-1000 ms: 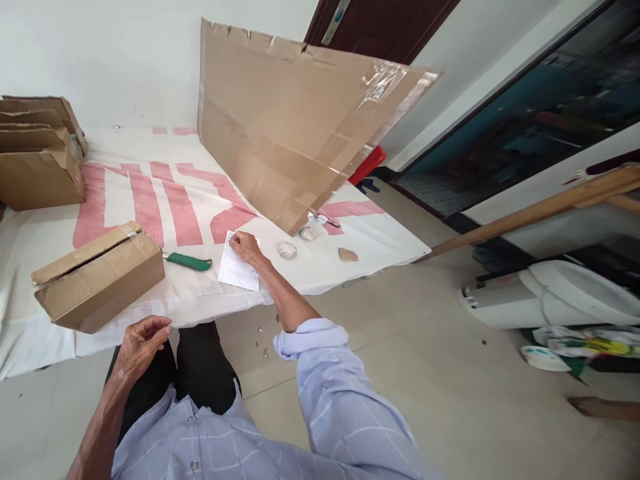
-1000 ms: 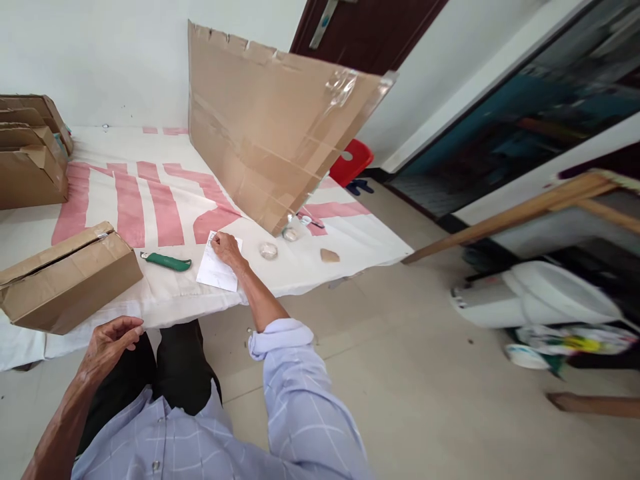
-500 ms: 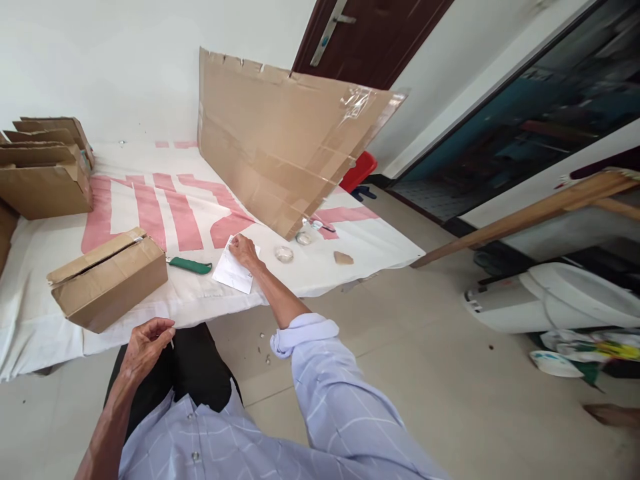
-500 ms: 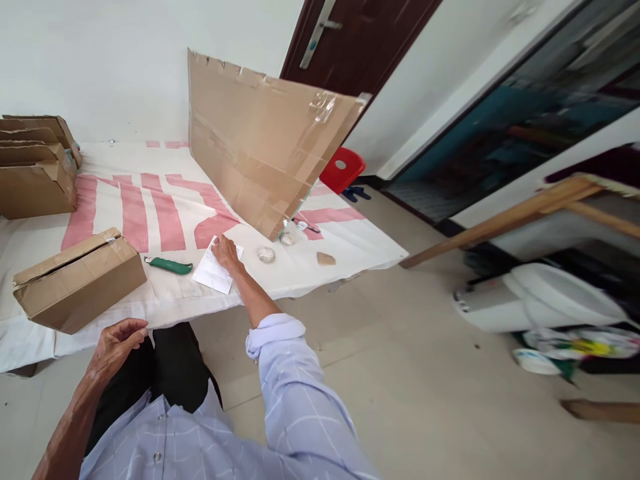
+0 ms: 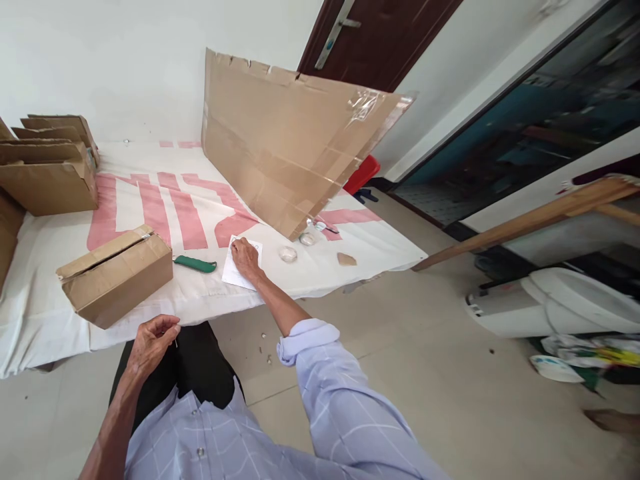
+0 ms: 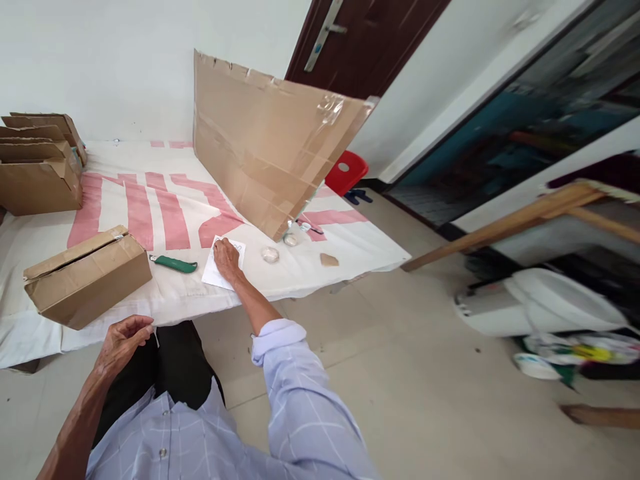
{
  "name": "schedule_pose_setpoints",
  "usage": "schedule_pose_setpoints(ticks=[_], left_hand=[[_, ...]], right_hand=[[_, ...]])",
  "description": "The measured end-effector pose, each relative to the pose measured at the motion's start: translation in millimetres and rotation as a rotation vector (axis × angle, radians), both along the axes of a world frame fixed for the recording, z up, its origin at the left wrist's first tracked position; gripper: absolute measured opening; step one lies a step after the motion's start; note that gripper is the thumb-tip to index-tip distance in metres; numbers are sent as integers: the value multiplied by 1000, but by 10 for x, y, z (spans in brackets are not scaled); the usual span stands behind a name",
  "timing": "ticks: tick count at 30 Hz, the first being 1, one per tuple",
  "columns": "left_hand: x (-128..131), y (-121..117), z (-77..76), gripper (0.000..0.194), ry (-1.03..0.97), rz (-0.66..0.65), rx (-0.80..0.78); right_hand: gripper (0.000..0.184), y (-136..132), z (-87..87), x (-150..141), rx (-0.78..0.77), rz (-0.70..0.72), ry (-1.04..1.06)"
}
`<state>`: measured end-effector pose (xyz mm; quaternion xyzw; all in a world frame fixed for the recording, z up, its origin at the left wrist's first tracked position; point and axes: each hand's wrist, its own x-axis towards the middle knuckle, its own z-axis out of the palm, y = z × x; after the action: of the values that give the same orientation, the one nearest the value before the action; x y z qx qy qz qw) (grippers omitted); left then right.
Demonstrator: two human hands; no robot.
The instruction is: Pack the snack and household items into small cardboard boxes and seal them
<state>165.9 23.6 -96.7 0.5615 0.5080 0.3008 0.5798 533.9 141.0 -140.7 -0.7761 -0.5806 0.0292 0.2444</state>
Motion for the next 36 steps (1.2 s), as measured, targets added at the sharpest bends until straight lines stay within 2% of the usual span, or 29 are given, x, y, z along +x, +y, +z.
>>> schedule_pose_setpoints(ticks=[6, 9, 21, 30, 33, 36], left_hand=[[12, -13, 27, 46, -11, 11, -1], [26, -25, 66, 45, -12, 17, -12], [1, -44, -38, 43, -1, 15, 37], [18, -104, 5, 40, 25, 10, 79], [-24, -200, 159, 33, 29, 24, 232], [-207, -291, 412, 20, 63, 169, 648]], right_hand=[[26, -136, 50, 79, 23, 166, -19], [23, -173, 57, 107, 23, 199, -22], [22, -128, 20, 94, -16, 174, -25], [21, -165, 48, 16, -25, 166, -30], [20, -195, 75, -3, -16, 160, -19], [24, -222, 133, -33, 25, 133, 0]])
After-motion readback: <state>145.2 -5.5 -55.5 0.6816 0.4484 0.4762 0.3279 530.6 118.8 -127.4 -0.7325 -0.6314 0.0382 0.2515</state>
